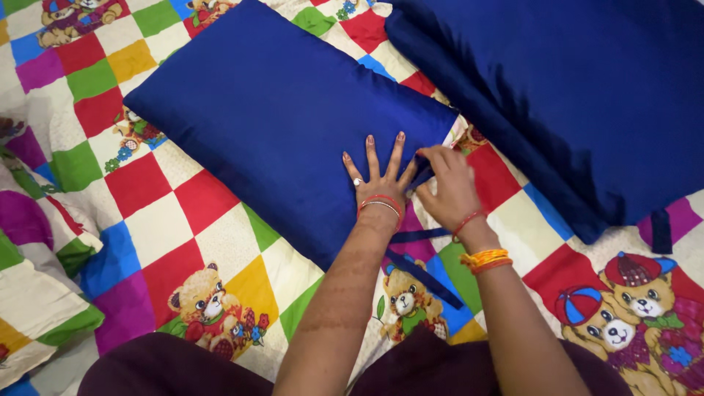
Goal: The person sits on a bed and removes a blue pillowcase from a pillow. They untie the ribbons on the case, pull the pillow out, and then smooth the exposed pillow on the bed.
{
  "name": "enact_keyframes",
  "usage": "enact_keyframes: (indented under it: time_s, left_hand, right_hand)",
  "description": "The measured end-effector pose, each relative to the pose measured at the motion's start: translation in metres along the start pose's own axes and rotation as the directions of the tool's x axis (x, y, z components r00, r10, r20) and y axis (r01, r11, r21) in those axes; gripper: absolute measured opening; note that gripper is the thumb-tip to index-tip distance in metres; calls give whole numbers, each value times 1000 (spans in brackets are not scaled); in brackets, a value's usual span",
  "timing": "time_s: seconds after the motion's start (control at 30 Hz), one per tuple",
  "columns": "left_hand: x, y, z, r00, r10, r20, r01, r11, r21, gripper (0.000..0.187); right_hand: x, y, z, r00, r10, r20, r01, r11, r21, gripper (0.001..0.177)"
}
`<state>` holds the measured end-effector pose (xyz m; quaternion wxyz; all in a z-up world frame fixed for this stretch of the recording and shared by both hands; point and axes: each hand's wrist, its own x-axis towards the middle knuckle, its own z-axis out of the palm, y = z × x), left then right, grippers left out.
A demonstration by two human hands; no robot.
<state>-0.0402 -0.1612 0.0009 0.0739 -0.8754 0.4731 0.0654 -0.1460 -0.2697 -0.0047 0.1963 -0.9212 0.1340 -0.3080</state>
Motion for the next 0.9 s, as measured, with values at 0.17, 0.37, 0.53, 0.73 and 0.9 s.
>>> enact_keyframes:
  time_s: [0.17, 0.37, 0.53, 0.73, 0.9]
  left_hand:
    - [5, 2, 8, 993, -12, -115, 14, 1000, 10, 76]
    - [3, 2, 12, 991, -15, -135, 8, 999, -48, 72]
    - [7, 2, 16, 991, -16, -134, 8, 998, -63, 70]
    - [7, 4, 13, 991, -13, -136, 18, 999, 39, 78]
    - [0, 4, 0, 999, -16, -45, 15, 999, -30, 81]
  right_hand:
    - [-1, 4, 5, 979, 202, 23, -201, 953, 224, 57]
    - [-15, 33, 26, 964, 266, 22, -256, 900, 353, 45]
    - [-16, 32, 34, 965, 261, 7, -254, 931, 263, 26]
    - [-3, 40, 7, 886, 464, 3, -409, 779, 475, 12]
    - [-1, 53, -14, 802, 589, 94, -424, 453, 784, 7]
